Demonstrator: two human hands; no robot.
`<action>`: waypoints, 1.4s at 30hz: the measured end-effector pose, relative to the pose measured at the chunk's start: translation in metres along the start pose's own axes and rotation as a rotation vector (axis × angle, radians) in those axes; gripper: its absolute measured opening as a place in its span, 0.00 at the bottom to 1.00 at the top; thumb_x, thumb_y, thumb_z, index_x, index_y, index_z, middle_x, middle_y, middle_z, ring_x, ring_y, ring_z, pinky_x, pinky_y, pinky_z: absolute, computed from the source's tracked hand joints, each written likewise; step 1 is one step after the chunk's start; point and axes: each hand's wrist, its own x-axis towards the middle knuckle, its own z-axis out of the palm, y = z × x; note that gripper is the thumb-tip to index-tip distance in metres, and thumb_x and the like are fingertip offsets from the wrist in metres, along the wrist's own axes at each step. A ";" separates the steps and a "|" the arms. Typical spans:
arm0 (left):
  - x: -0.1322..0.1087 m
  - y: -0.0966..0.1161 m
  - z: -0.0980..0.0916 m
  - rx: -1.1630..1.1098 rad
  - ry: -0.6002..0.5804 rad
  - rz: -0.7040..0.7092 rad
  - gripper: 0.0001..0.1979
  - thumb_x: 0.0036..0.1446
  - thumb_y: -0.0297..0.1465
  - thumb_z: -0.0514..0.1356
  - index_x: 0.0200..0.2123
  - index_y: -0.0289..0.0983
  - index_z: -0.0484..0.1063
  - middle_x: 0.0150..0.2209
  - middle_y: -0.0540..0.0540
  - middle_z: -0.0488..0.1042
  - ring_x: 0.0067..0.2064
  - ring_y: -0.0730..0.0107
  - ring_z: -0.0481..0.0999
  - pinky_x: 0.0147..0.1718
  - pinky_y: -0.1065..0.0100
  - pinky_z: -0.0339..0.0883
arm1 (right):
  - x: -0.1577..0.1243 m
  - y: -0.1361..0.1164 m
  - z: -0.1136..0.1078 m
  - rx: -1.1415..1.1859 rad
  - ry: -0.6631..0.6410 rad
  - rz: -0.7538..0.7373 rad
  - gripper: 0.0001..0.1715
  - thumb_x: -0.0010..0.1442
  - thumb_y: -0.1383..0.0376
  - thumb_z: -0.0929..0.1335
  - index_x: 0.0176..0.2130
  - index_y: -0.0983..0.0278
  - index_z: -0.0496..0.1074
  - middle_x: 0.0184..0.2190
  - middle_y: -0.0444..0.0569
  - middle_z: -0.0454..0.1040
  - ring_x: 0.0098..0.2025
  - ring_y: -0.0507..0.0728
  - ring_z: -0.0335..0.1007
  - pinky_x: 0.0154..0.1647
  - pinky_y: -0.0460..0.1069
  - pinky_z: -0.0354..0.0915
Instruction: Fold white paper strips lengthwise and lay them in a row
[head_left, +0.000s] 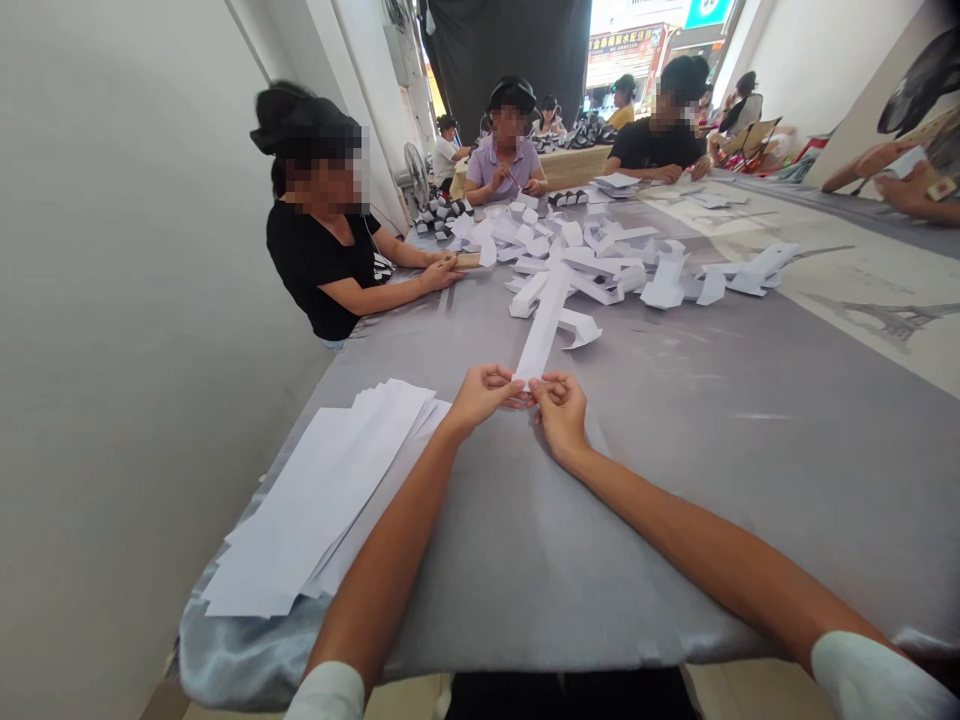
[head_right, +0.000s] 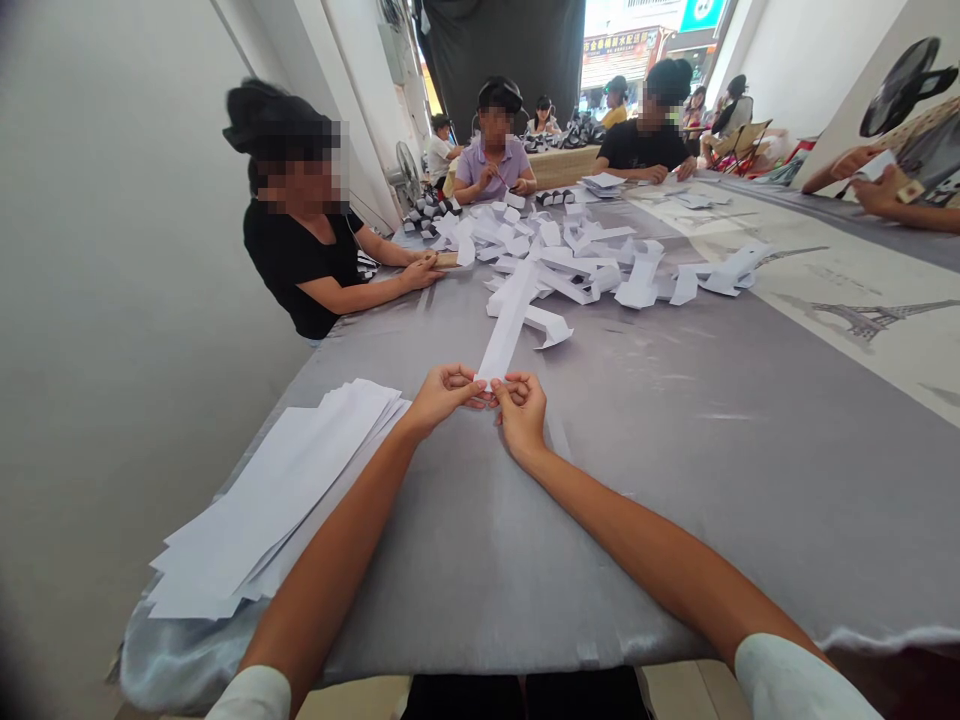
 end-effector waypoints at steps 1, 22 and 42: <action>0.000 0.000 0.002 0.000 0.001 0.001 0.30 0.41 0.46 0.81 0.34 0.32 0.72 0.32 0.40 0.84 0.34 0.60 0.86 0.35 0.63 0.81 | 0.000 0.000 0.000 0.002 0.002 -0.002 0.26 0.57 0.52 0.78 0.43 0.60 0.66 0.26 0.41 0.75 0.27 0.55 0.76 0.16 0.43 0.62; -0.001 -0.009 0.017 0.049 0.171 0.091 0.26 0.43 0.46 0.80 0.31 0.32 0.75 0.27 0.41 0.82 0.27 0.65 0.82 0.27 0.68 0.77 | 0.005 0.011 -0.003 0.057 0.011 0.014 0.22 0.57 0.52 0.78 0.40 0.64 0.74 0.25 0.43 0.75 0.23 0.52 0.71 0.17 0.45 0.69; 0.000 -0.014 0.013 0.103 0.234 0.123 0.25 0.44 0.47 0.78 0.31 0.33 0.76 0.23 0.45 0.79 0.22 0.70 0.76 0.23 0.69 0.74 | 0.002 0.008 0.002 0.033 -0.043 0.029 0.24 0.53 0.50 0.80 0.32 0.63 0.71 0.25 0.46 0.77 0.23 0.54 0.73 0.19 0.46 0.68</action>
